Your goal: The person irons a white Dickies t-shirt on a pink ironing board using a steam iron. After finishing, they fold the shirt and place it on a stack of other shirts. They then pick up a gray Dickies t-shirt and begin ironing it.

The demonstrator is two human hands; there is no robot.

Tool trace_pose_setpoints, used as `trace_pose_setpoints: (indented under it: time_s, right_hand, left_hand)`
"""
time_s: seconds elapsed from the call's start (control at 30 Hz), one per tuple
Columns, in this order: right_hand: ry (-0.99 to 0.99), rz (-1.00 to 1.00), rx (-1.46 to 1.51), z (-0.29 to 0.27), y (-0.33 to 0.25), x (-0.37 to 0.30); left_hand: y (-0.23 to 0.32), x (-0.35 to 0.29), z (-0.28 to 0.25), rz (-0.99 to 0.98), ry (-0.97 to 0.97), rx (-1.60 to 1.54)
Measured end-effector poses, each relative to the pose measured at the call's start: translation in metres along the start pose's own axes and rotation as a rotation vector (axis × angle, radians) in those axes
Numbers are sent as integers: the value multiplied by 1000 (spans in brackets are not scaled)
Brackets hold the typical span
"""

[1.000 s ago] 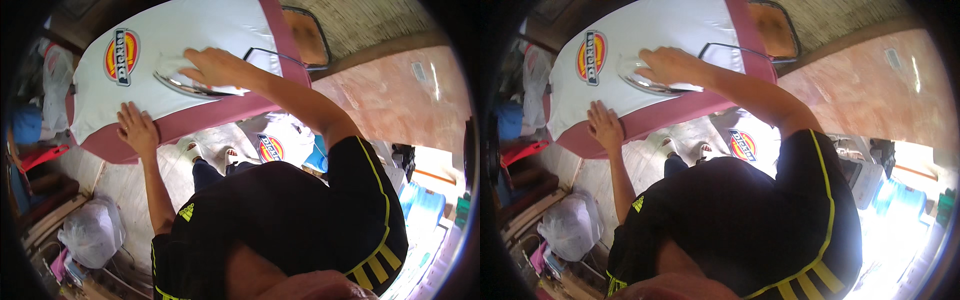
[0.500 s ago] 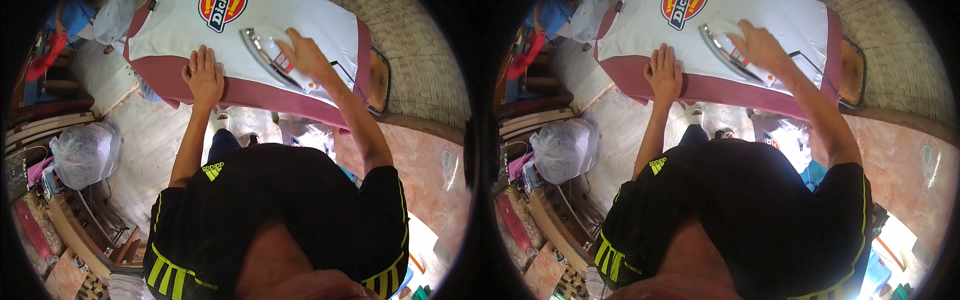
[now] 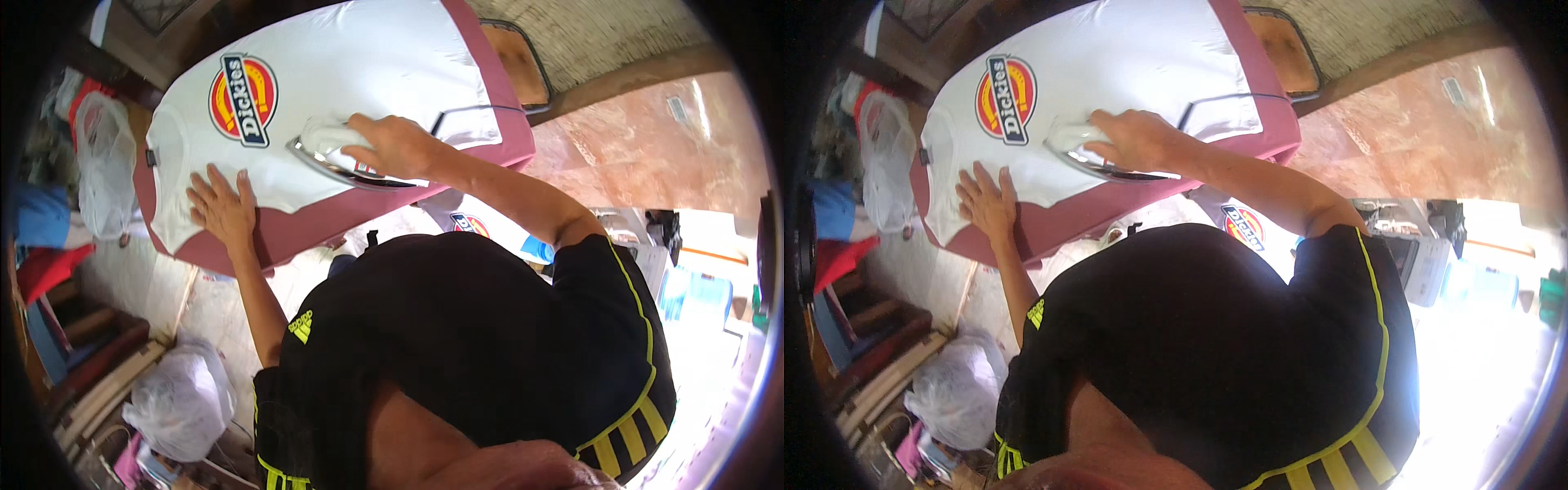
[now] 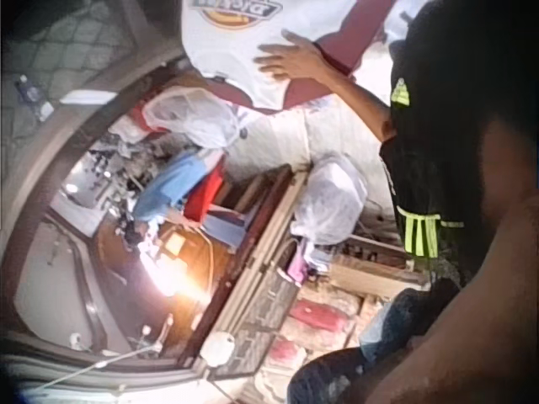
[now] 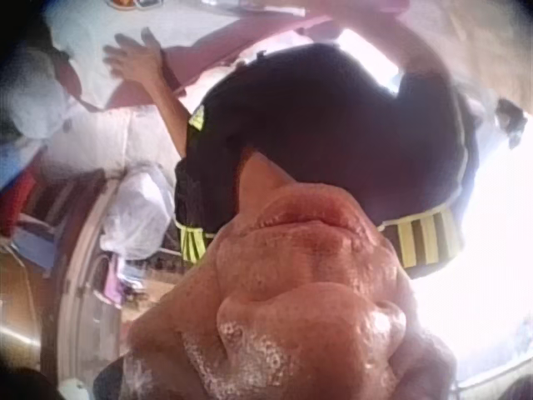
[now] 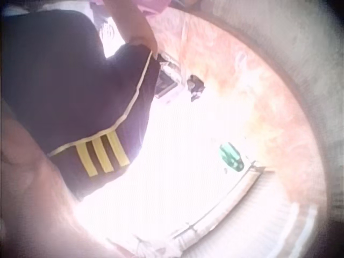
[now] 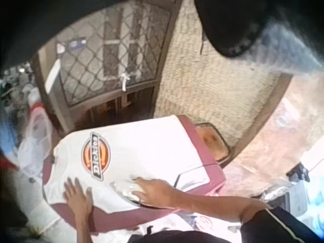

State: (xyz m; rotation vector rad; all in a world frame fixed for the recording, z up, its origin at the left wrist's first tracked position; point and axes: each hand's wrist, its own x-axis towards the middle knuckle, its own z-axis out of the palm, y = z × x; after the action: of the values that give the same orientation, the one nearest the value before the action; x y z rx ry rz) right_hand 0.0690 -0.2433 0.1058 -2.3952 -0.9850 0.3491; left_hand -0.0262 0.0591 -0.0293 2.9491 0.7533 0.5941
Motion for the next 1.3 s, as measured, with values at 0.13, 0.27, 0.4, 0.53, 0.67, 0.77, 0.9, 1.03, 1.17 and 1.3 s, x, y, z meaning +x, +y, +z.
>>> trace_pose_setpoints:
  time_s: [0.13,0.27,0.4,0.53,0.67,0.77,0.9,1.03,1.17,1.3]
  right_hand:
    - [327,165,70,-8,35,20]
    - [454,258,-45,-34,80,93]
    - [363,182,-469,-66,126,141]
    - [262,373,-156,-66,85,120]
    - [304,404,-226,-55,88,25]
    - [367,411,-244,-52,111,-51]
    - [538,493,-320,-62,144,-74]
    - [665,425,-420,-94,196,-28]
    - [624,381,-512,-138,294,51]
    - [501,497,-231,-172,258,116]
  left_hand:
    - [10,3,-7,-11,-30,22]
    - [48,0,1,167,37,-189]
    - [123,-8,6,481,24,-414]
    - [142,-15,9,543,-89,-316]
    - [142,-14,2,549,-126,-333]
    - [148,-14,-2,550,-180,-338]
    - [150,-15,-4,529,-194,-326]
    - [152,-16,-5,525,-170,-324]
    - [154,-15,-3,537,-158,-305]
    - [153,-16,-6,516,-107,-316]
